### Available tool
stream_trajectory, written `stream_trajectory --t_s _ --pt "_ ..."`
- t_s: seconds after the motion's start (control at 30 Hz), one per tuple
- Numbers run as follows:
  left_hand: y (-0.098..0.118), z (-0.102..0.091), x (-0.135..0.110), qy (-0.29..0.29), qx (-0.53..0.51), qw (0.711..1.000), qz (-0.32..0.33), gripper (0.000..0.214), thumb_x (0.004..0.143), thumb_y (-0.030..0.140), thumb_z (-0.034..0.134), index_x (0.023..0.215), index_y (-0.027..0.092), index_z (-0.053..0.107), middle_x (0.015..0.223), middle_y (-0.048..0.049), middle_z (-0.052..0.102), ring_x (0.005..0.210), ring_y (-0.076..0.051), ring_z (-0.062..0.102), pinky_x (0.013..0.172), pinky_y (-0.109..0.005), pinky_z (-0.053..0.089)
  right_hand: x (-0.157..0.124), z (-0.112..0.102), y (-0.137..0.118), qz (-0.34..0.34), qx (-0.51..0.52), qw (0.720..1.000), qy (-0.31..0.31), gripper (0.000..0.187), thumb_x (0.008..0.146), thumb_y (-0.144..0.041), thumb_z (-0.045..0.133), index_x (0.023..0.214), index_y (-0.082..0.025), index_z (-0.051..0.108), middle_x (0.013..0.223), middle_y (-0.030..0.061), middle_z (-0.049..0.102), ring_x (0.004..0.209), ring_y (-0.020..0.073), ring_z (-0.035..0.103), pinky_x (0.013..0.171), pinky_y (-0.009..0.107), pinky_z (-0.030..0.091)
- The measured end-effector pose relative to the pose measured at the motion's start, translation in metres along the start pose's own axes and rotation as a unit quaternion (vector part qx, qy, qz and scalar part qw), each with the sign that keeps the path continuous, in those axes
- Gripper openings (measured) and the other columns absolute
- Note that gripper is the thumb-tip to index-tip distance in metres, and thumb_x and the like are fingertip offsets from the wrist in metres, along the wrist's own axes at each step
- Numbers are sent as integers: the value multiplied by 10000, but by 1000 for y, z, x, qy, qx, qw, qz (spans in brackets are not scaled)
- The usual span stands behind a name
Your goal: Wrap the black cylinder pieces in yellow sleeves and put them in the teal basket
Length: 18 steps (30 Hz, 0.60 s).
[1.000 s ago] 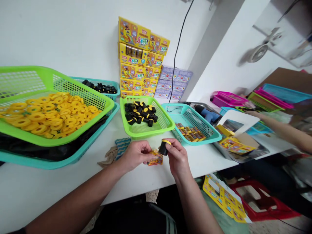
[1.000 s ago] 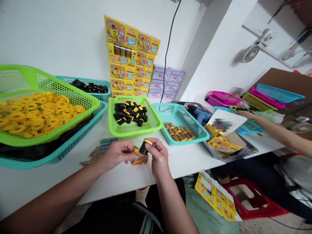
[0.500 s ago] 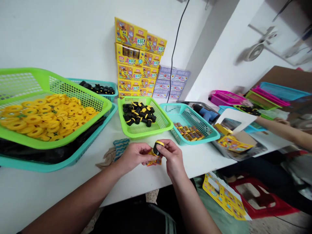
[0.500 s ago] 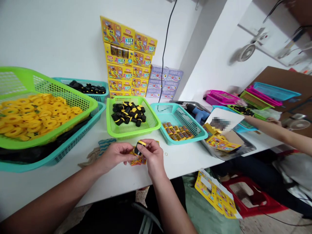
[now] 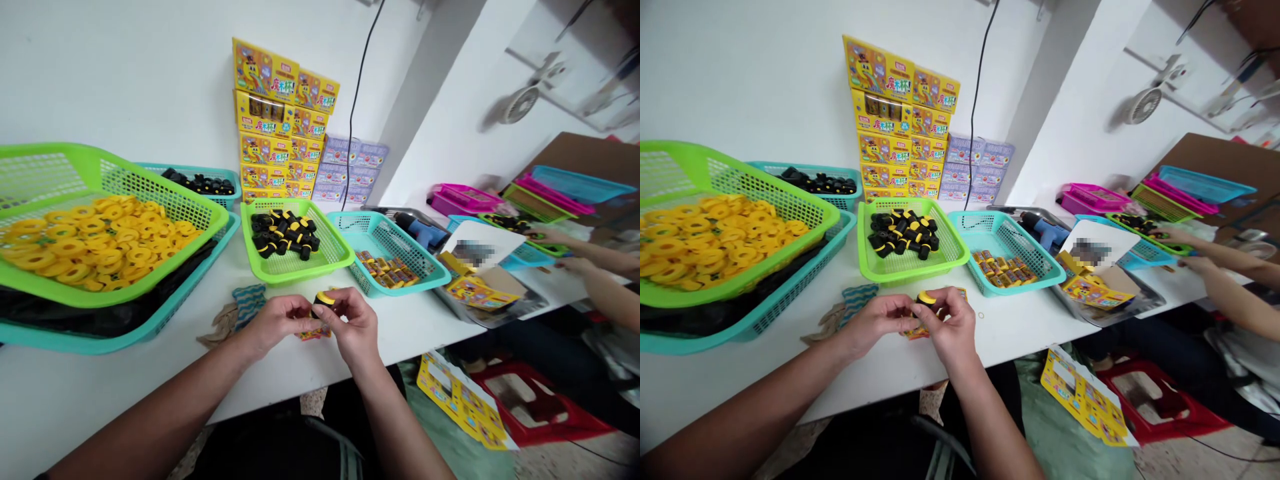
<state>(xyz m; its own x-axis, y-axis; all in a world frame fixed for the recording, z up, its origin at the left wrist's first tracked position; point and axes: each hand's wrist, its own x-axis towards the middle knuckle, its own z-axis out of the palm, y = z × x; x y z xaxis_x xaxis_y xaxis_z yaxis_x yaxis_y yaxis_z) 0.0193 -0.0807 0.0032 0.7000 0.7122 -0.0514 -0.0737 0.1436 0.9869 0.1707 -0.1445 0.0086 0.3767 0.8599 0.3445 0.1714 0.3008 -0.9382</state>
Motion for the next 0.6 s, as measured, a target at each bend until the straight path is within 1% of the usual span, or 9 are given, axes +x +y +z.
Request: stream_trajectory --t_s 0.07,0.17,0.23,0.37,0.4,0.47,0.53,0.6 --pt "-1 0 -1 -17 -23 1000 -8 322 675 375 811 819 112 695 758 -50 676 701 -160 586 652 -262 424 0 -1 0 -10 -34 999 -9 251 701 -342 810 822 -191 650 709 -12 613 591 104 509 558 245 406" --pt "-2 2 -2 -31 -68 997 -10 320 717 371 791 881 106 719 856 -80 702 817 -205 615 758 -306 438 0 0 1 5 -21 1000 -5 254 746 -392 773 810 -193 629 709 -11 607 578 106 505 545 247 408" --pt "-4 4 -2 -29 -105 994 -15 327 720 369 795 897 104 725 851 -83 700 851 -218 618 791 -319 430 -1 3 1 3 -16 1000 9 257 755 -402 766 811 -195 623 720 -10 608 581 107 503 545 247 409" --pt "-7 6 -2 -40 -193 979 -51 355 695 377 818 893 99 720 868 -99 698 850 -224 625 805 -335 429 -3 7 -2 -30 -65 997 41 259 736 -396 783 829 -196 645 700 -13 596 590 111 490 565 252 413" --pt "-8 6 -2 -43 -209 975 -60 363 679 379 828 879 97 717 867 -102 697 841 -224 628 807 -342 434 -2 8 -3 -25 -64 997 44 266 727 -400 788 812 -194 643 683 -16 588 588 113 487 566 254 412" --pt "-8 6 -2 -41 -229 970 -69 364 662 382 837 849 95 711 849 -103 692 828 -227 631 815 -359 443 -1 8 -5 5 -35 999 40 283 712 -408 795 750 -189 620 653 -20 571 584 115 485 565 255 415" --pt "-8 5 -2 -40 -236 968 -73 335 688 380 816 834 97 710 836 -100 687 826 -230 633 818 -368 448 1 9 -5 37 1 999 37 303 706 -409 798 703 -185 593 640 -24 558 583 113 486 569 255 418" --pt "-7 5 -1 -44 -237 968 -73 323 723 394 785 836 100 712 832 -99 684 822 -227 629 798 -363 455 1 9 -5 45 15 998 43 303 701 -399 802 695 -183 590 631 -31 547 581 109 480 573 251 415"
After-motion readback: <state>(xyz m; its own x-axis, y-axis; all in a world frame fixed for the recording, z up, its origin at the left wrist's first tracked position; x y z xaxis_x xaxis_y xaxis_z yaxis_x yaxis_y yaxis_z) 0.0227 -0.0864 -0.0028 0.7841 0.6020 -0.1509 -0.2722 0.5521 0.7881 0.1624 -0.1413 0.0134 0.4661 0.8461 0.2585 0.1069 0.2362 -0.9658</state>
